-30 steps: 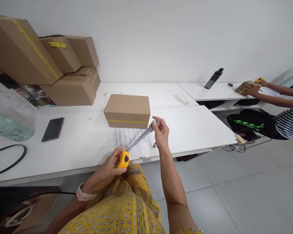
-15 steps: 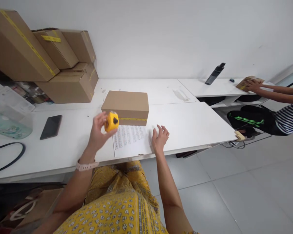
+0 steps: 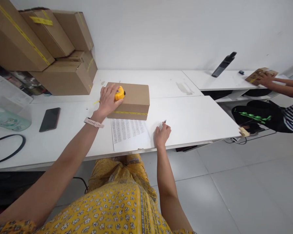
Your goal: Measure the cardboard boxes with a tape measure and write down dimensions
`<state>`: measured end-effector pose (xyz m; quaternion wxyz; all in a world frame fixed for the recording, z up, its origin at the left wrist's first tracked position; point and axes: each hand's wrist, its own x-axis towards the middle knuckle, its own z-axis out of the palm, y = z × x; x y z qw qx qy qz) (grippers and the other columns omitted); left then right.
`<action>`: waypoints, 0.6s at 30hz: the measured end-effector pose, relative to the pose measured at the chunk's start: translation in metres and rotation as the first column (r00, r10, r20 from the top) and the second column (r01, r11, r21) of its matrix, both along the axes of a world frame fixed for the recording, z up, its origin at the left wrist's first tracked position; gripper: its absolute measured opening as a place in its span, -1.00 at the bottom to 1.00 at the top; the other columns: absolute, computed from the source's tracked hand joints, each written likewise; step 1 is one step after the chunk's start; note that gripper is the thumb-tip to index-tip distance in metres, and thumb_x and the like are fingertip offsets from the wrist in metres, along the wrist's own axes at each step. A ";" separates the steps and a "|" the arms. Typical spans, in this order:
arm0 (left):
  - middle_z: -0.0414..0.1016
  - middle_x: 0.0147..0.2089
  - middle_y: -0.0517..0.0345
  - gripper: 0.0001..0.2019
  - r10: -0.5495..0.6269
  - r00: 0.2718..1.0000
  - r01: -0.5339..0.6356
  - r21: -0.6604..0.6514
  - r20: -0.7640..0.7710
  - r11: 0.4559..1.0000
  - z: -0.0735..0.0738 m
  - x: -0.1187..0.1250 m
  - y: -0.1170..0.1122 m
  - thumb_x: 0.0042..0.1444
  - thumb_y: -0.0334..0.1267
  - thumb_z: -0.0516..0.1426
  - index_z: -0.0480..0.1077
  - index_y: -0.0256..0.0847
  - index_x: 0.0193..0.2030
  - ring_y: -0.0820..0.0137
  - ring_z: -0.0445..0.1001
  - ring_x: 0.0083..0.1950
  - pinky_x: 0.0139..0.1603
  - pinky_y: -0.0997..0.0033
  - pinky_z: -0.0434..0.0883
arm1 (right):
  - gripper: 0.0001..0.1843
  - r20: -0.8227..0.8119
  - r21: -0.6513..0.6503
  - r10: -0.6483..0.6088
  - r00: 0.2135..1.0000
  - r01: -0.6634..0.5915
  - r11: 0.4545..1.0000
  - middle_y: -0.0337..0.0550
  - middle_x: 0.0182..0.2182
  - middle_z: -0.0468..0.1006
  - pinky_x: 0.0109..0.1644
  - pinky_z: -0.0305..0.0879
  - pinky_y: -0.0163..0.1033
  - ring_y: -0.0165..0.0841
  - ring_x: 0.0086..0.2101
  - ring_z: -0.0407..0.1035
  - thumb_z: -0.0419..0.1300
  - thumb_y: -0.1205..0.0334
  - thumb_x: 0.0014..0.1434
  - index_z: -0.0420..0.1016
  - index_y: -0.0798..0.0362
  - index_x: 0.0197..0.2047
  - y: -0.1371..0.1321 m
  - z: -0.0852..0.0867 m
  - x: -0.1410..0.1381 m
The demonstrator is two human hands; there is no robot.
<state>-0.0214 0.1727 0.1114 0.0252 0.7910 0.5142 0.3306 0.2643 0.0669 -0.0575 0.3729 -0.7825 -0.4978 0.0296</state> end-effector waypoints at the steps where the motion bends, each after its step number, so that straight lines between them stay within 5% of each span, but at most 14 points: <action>1: 0.31 0.40 -0.16 -0.52 -0.005 0.999 0.003 0.053 0.037 0.999 -0.010 0.005 -0.017 0.26 -0.23 0.16 0.30 -0.26 0.30 -0.01 0.18 0.45 0.52 -0.25 -0.11 | -0.45 0.006 -0.044 -0.013 1.000 0.013 0.999 0.24 -0.01 0.46 0.11 0.27 0.08 0.00 -0.01 0.35 0.09 0.23 0.19 0.45 0.18 0.22 0.001 0.004 0.002; 3: 0.39 0.34 -0.13 -0.59 -0.062 0.993 0.051 0.108 0.101 0.993 -0.038 0.019 -0.062 0.33 -0.24 0.08 0.31 -0.26 0.28 0.06 0.26 0.43 0.52 -0.21 -0.03 | -0.45 0.017 -0.150 -0.027 0.999 0.029 0.988 0.20 -0.07 0.47 0.02 0.29 0.03 -0.06 -0.12 0.38 0.07 0.29 0.19 0.45 0.17 0.23 0.005 0.012 0.007; 6: 0.55 0.19 -0.11 -0.65 -0.238 0.966 0.240 -0.013 0.099 0.971 -0.092 0.041 -0.139 0.38 -0.24 0.01 0.37 -0.24 0.23 0.13 0.44 0.31 0.45 -0.10 0.22 | -0.41 -0.059 -0.229 0.021 0.998 -0.034 0.973 0.08 -0.21 0.49 -0.09 0.29 -0.05 -0.17 -0.27 0.37 0.05 0.34 0.16 0.44 0.15 0.26 0.005 0.021 0.021; 10: 0.20 0.50 -0.29 -0.37 -0.402 0.910 0.363 -0.276 -0.099 0.890 -0.145 0.054 -0.198 0.28 -0.20 0.16 0.17 -0.40 0.43 0.00 0.11 0.54 0.54 -0.13 0.06 | -0.41 -0.383 -0.148 0.136 0.914 -0.206 0.967 -0.20 -0.43 0.42 -0.24 0.29 -0.16 -0.30 -0.42 0.29 0.06 0.17 0.19 0.44 0.10 0.26 -0.011 0.025 0.038; 15: -0.04 0.57 -0.32 -0.27 -0.452 0.847 0.347 -0.351 -0.281 0.869 -0.153 0.049 -0.200 0.27 -0.33 0.15 0.01 -0.53 0.50 -0.01 -0.12 0.61 0.59 -0.12 -0.14 | -0.59 -0.132 -0.293 0.185 0.974 -0.217 0.931 -0.07 -0.36 0.52 -0.08 0.31 -0.05 -0.18 -0.28 0.37 0.12 -0.08 0.23 0.56 0.05 -0.07 -0.018 0.035 0.032; 18: 0.00 0.57 -0.30 -0.31 -0.431 0.827 0.325 -0.319 -0.361 0.890 -0.150 0.047 -0.198 0.31 -0.30 0.12 0.03 -0.55 0.50 -0.01 -0.05 0.59 0.59 -0.10 -0.08 | -0.74 0.028 -0.455 0.177 0.984 -0.145 0.879 0.03 -0.28 0.56 -0.03 0.31 0.03 -0.09 -0.21 0.42 0.16 0.09 0.23 0.50 0.04 -0.09 -0.005 0.043 0.023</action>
